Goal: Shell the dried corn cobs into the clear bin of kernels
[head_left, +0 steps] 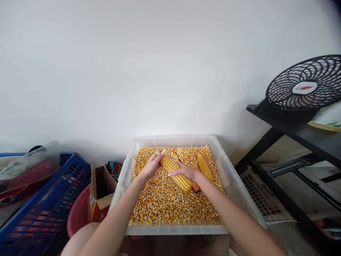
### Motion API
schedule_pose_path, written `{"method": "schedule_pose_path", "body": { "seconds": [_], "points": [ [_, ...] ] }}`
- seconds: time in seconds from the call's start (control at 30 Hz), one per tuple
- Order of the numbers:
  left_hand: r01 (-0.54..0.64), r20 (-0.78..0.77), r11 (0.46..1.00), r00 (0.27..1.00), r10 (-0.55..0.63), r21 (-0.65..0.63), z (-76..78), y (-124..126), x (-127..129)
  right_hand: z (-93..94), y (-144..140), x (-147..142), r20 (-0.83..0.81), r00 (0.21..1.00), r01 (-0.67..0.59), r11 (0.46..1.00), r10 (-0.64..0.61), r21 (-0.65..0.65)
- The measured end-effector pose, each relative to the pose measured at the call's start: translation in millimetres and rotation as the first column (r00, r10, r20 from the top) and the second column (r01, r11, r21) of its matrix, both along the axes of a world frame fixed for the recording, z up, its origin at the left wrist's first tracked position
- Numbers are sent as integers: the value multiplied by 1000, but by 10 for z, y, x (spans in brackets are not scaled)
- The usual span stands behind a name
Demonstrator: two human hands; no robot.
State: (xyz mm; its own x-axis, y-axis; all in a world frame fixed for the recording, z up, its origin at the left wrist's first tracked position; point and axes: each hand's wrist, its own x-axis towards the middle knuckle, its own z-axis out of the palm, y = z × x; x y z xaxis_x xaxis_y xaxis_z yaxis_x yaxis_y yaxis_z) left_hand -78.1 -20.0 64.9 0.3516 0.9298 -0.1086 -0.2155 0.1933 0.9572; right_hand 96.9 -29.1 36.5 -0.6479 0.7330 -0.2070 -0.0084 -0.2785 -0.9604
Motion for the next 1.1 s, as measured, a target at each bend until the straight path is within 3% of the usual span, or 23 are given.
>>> {"method": "schedule_pose_path", "body": {
  "seconds": [0.2,0.3,0.4,0.5,0.6,0.77,0.9,1.1],
  "points": [
    [77,82,997,994,-75,-21,84,-13,-32,-57,27,20,-1,997,-75,996,76,-52],
    [-42,16,999,999,42,-28,47,16,-23,-52,4,-75,134,989,43,986,-66,162],
    [-153,-107,987,983,149,-37,-27,44,-13,-76,-27,-166,254,936,126,905,-244,406],
    [-171,-100,984,981,166,-45,-74,55,-14,-112,-30,-189,315,905,112,874,-287,473],
    [-146,-71,989,987,143,-33,-70,49,-20,-128,-2,-151,298,933,64,907,-203,416],
    [-27,-51,1000,998,27,-1,-37,30,-42,-128,41,-48,207,976,36,989,-65,142],
    [27,-21,1000,999,-27,-3,-40,34,-73,-146,51,4,94,996,4,1000,-2,-20],
    [1,23,1000,1000,0,-31,-44,73,-57,-127,27,-21,25,999,-21,997,23,-80]
  ]
}}
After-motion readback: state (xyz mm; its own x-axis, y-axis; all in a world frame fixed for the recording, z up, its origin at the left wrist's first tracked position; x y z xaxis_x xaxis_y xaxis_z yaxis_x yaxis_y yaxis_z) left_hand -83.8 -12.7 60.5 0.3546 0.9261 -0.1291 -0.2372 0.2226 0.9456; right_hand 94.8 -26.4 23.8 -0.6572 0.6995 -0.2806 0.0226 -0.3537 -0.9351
